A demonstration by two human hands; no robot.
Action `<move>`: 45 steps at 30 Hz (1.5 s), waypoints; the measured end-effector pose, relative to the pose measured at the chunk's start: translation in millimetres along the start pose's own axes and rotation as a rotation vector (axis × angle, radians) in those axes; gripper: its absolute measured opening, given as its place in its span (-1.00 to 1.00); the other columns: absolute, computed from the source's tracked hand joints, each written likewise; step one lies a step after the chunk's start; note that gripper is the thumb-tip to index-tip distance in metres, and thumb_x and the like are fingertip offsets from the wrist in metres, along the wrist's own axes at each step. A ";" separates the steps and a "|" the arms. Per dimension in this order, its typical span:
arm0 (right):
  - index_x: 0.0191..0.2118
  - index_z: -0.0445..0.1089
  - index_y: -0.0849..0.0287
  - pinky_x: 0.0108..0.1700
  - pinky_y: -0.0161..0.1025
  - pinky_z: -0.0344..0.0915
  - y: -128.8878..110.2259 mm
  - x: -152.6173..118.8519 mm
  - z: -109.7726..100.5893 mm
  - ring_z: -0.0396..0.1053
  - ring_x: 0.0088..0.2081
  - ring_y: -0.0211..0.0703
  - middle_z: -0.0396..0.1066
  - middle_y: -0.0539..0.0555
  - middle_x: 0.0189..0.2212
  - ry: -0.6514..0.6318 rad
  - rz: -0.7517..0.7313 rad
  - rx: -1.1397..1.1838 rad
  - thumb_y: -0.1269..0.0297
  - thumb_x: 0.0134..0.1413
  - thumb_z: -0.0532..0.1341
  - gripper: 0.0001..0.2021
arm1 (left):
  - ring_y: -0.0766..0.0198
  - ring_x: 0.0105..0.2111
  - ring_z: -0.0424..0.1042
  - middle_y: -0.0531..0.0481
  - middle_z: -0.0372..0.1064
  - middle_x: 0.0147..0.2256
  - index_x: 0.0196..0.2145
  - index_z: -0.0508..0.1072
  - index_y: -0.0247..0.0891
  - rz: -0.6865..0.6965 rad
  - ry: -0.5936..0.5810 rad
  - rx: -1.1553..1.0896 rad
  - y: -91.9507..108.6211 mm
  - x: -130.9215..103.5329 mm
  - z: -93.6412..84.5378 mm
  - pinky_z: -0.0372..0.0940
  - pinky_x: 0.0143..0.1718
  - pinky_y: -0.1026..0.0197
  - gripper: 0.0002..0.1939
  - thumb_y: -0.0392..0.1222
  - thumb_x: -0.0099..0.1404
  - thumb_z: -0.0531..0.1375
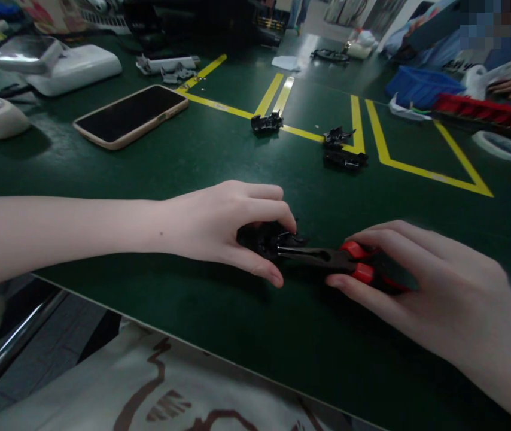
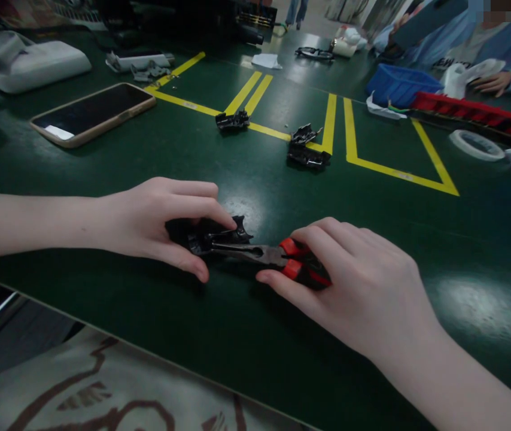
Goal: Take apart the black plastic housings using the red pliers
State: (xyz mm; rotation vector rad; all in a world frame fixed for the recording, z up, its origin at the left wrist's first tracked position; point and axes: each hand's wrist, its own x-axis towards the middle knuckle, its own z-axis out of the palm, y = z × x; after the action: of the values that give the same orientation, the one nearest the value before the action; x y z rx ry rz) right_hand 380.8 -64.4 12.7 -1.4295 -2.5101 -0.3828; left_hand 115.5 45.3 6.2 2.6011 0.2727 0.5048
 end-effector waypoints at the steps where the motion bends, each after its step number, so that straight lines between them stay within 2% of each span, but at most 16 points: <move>1: -0.21 0.35 0.18 -0.44 -0.21 0.23 -0.7 -0.4 -0.2 0.38 -0.41 -0.15 0.40 0.08 -0.36 -0.004 0.002 -0.007 -0.10 0.25 0.12 -0.62 | 0.33 -0.36 0.34 -0.01 0.37 -0.26 -0.07 0.48 -0.31 0.005 -0.008 0.007 -0.1 0.0 0.5 0.19 -0.39 0.32 -0.54 0.05 0.19 0.37; 8: -0.23 0.36 0.15 -0.44 -0.20 0.18 -5.4 0.5 -1.4 0.36 -0.40 -0.12 0.38 0.07 -0.36 -0.038 0.059 -0.024 -0.14 0.27 0.06 -0.59 | 0.31 -0.36 0.37 -0.01 0.39 -0.29 -0.10 0.50 -0.30 0.039 -0.030 0.087 -0.4 0.0 2.2 0.17 -0.39 0.31 -0.54 0.10 0.20 0.36; 18: -0.27 0.34 0.14 -0.48 -0.22 0.17 -2.7 0.0 1.7 0.31 -0.45 -0.17 0.36 0.04 -0.39 -0.024 -0.004 -0.075 -0.18 0.26 0.05 -0.56 | 0.28 -0.31 0.40 -0.01 0.39 -0.28 -0.07 0.50 -0.27 0.043 -0.072 0.154 0.9 1.9 2.0 0.20 -0.35 0.30 -0.54 0.12 0.22 0.33; 27: -0.32 0.33 0.17 -0.44 -0.21 0.15 -3.1 2.8 5.2 0.30 -0.44 -0.16 0.37 0.07 -0.43 0.016 -0.067 -0.124 -0.12 0.29 0.04 -0.58 | 0.26 -0.27 0.42 -0.02 0.41 -0.26 -0.05 0.48 -0.26 0.064 -0.077 0.191 -0.5 1.3 3.8 0.22 -0.28 0.29 -0.54 0.13 0.25 0.30; 35: -0.34 0.34 0.21 -0.42 -0.22 0.13 1.0 6.4 3.8 0.28 -0.42 -0.13 0.40 0.10 -0.43 0.078 -0.173 -0.305 -0.01 0.20 0.19 -0.66 | 0.22 -0.24 0.42 -0.07 0.41 -0.21 0.01 0.45 -0.25 0.033 -0.129 0.155 -3.0 2.0 3.5 0.24 -0.27 0.26 -0.60 0.01 0.30 0.26; 39: -0.27 0.35 0.27 -0.38 -0.17 0.14 1.0 4.9 -1.1 0.32 -0.36 -0.06 0.45 0.18 -0.38 0.106 -0.226 -0.372 -0.03 0.12 0.26 -0.62 | 0.20 -0.22 0.41 -0.10 0.41 -0.20 0.02 0.45 -0.26 0.058 -0.153 0.139 -3.9 2.4 2.0 0.24 -0.25 0.24 -0.63 -0.05 0.33 0.24; 42: -0.23 0.35 0.28 -0.36 -0.13 0.15 0.4 3.4 -5.3 0.35 -0.31 0.02 0.47 0.22 -0.33 0.098 -0.224 -0.404 -0.04 0.10 0.28 -0.59 | 0.20 -0.22 0.40 -0.11 0.41 -0.19 0.02 0.46 -0.26 0.072 -0.160 0.117 -4.4 2.3 0.5 0.24 -0.23 0.22 -0.66 -0.08 0.35 0.21; 45: -0.24 0.34 0.26 -0.37 -0.15 0.16 0.8 3.9 -4.7 0.35 -0.34 -0.01 0.47 0.19 -0.33 0.108 -0.207 -0.397 -0.04 0.10 0.28 -0.60 | 0.20 -0.19 0.40 -0.11 0.42 -0.17 0.04 0.45 -0.23 0.062 -0.174 0.122 -5.2 2.7 -0.4 0.24 -0.21 0.21 -0.67 -0.09 0.36 0.20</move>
State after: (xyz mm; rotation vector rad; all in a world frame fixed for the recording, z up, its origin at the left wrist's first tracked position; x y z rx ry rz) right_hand 379.8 -62.5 18.5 -1.2265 -2.5984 -1.0162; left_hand 117.3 50.7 4.9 2.7584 0.1700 0.2873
